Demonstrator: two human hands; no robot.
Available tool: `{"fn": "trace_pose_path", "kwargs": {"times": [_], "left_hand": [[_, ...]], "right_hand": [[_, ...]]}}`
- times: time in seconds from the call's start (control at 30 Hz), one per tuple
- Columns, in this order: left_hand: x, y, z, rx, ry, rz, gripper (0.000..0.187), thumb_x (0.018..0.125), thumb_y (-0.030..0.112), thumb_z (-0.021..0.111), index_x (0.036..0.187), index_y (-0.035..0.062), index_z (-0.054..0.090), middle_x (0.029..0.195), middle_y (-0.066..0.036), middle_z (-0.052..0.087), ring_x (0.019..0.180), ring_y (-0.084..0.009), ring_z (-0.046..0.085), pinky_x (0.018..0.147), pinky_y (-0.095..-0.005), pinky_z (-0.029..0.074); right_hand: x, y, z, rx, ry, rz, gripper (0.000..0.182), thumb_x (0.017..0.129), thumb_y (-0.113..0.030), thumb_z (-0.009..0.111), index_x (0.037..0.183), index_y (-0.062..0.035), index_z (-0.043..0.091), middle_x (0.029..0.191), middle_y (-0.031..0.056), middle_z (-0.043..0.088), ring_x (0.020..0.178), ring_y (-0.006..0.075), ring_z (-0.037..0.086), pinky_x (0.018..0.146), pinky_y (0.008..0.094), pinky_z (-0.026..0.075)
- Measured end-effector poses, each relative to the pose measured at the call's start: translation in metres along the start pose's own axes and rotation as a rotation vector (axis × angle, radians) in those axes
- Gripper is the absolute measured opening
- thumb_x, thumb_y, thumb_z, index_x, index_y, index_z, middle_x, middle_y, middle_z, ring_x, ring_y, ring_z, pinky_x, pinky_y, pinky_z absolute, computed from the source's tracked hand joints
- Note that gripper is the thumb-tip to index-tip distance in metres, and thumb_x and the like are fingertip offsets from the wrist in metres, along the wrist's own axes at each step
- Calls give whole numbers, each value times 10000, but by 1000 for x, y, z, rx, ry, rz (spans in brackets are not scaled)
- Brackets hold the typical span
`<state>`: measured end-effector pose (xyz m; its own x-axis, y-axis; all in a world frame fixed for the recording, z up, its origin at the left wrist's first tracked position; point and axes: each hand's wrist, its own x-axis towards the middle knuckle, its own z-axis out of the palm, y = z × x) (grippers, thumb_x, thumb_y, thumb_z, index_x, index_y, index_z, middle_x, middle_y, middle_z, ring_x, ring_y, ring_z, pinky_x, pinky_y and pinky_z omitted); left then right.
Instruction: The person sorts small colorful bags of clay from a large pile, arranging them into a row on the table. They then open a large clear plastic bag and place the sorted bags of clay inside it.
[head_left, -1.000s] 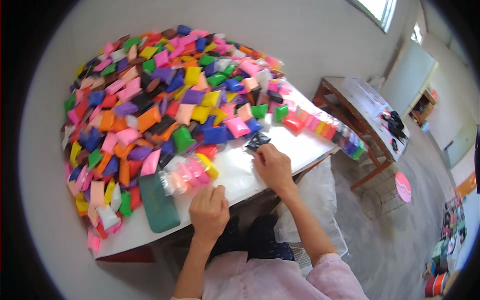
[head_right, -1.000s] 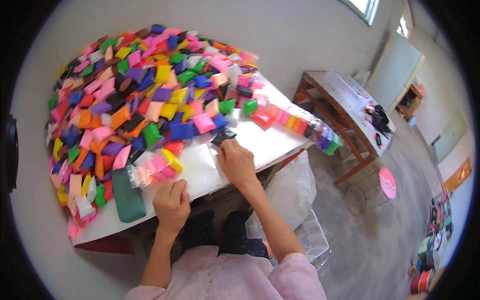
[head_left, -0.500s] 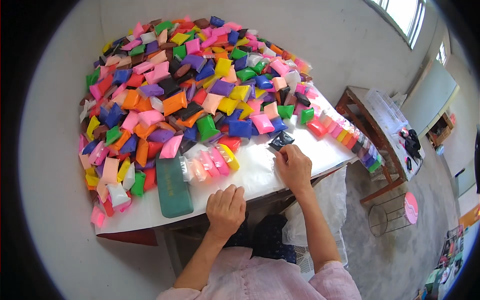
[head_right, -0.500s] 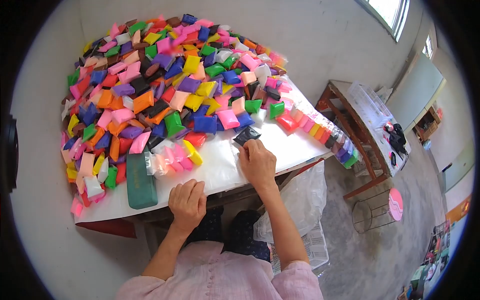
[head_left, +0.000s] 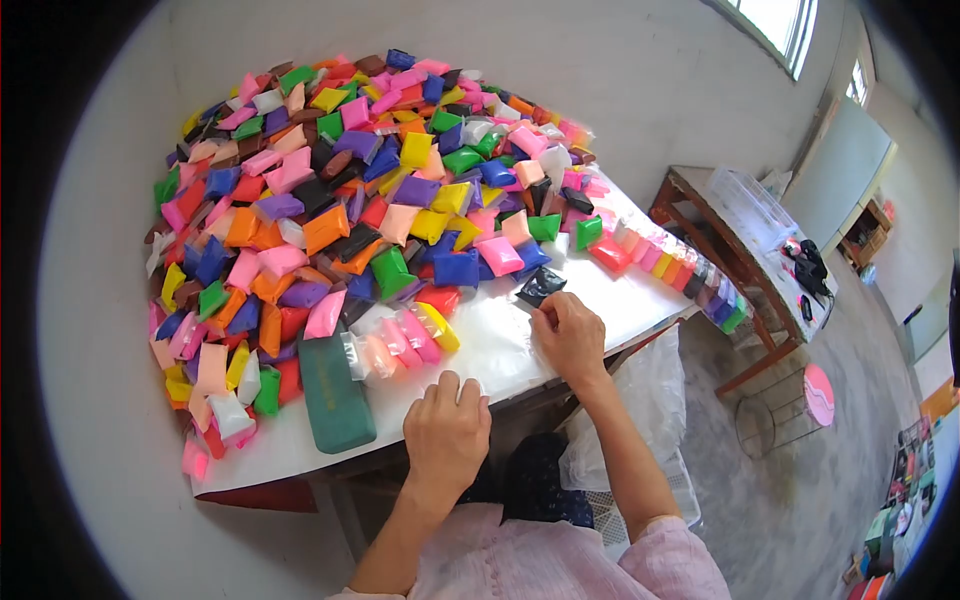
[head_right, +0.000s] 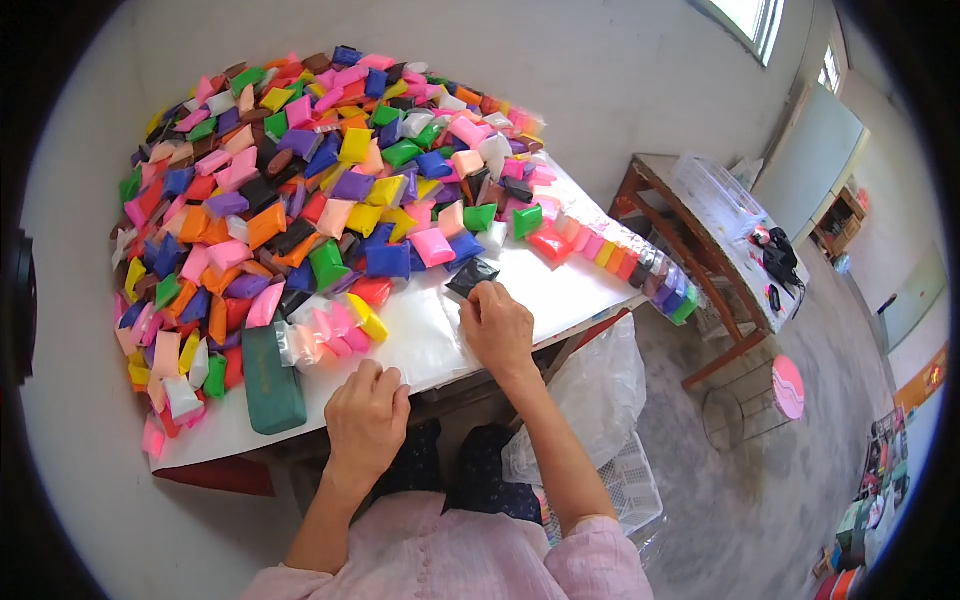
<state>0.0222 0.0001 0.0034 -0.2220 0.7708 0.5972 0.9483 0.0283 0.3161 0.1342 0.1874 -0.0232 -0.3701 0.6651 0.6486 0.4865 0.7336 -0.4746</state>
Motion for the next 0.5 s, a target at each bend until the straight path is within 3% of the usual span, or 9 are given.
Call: {"fn": "trace_pose_path", "kwargs": {"times": [0.03, 0.13, 0.23, 0.5], "left_hand": [[2, 3, -2, 6, -66, -19, 98, 824, 96, 661, 883, 40, 608, 840, -117, 536, 722, -304, 597, 631, -413, 469], [18, -7, 10, -62, -61, 80, 89, 845, 108, 646, 877, 40, 599, 825, -128, 535, 714, -321, 600, 622, -430, 469], [24, -16, 30, -19, -4, 29, 128, 852, 140, 643, 819, 62, 548, 825, -112, 528, 744, -307, 600, 624, -428, 491], [18, -19, 26, -146, 32, 64, 72, 847, 85, 636, 883, 38, 595, 817, -135, 516, 688, -348, 574, 603, -446, 455]], "right_hand": [[0, -1, 0, 3, -3, 11, 137, 810, -142, 679, 827, -64, 569, 768, 104, 619, 664, 316, 631, 604, 427, 495], [1, -2, 0, 2, 4, 8, 135, 813, -141, 672, 824, -59, 564, 774, 112, 619, 673, 325, 630, 611, 435, 496], [0, -2, 0, -6, 14, 6, 132, 808, -140, 673, 822, -53, 574, 781, 122, 621, 678, 325, 632, 623, 431, 501], [-1, 1, 2, -19, 23, -28, 145, 820, -149, 666, 829, -57, 554, 787, 118, 603, 665, 329, 623, 611, 432, 505]]}}
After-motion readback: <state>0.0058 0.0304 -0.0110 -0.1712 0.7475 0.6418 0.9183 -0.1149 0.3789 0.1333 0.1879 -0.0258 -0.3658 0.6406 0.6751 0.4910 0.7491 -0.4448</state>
